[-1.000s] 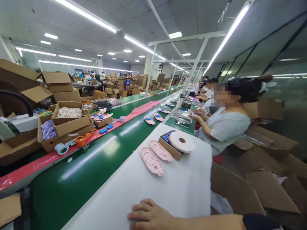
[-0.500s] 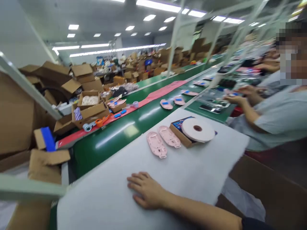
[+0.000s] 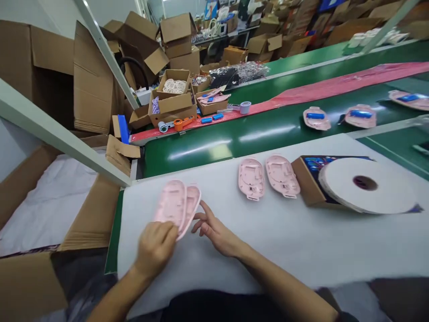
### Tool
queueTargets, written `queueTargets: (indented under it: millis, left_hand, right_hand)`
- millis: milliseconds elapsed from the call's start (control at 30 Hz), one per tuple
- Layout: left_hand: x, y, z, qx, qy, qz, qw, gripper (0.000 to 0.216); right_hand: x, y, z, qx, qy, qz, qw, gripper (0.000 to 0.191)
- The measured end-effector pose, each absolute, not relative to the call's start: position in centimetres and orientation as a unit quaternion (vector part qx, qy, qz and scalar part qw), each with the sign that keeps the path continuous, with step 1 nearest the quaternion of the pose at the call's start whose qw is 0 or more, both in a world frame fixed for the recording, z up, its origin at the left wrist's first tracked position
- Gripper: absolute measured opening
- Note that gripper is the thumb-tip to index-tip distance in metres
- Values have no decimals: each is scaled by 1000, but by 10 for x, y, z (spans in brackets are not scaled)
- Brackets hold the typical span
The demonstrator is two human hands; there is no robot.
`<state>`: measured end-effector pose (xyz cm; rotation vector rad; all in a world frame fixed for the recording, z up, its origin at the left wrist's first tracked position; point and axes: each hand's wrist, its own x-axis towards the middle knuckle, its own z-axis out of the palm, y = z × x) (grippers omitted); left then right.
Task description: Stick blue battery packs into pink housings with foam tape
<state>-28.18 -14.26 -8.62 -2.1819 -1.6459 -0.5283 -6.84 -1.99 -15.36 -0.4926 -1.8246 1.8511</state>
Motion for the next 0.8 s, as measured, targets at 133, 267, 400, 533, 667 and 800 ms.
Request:
queueTargets:
  millis: [133, 267, 400, 533, 667, 800]
  left_hand:
    - [-231, -82, -128, -810, -531, -167, 182, 19]
    - [-217, -54, -148, -828, -529, -128, 135, 19]
    - [-238, -70, -146, -832, -538, -97, 92, 23]
    - [-260, -77, -143, -812, -574, -84, 60, 27]
    - [-266, -71, -139, -799, -594, -88, 15, 23]
    - [-259, -51, -129, -782, -611, -120, -18, 50]
  right_hand:
    - [-54, 17, -161, -306, -618, 656, 307, 72]
    - [-30, 63, -160, -425, -661, 568, 246, 52]
    - [-20, 80, -145, -504, -736, 398, 214, 49]
    - [-27, 87, -128, -541, -788, 265, 126, 47]
    - [-25, 92, -119, -551, -799, 207, 124, 49]
    - [-3, 94, -131, -522, -827, 87, 191, 45]
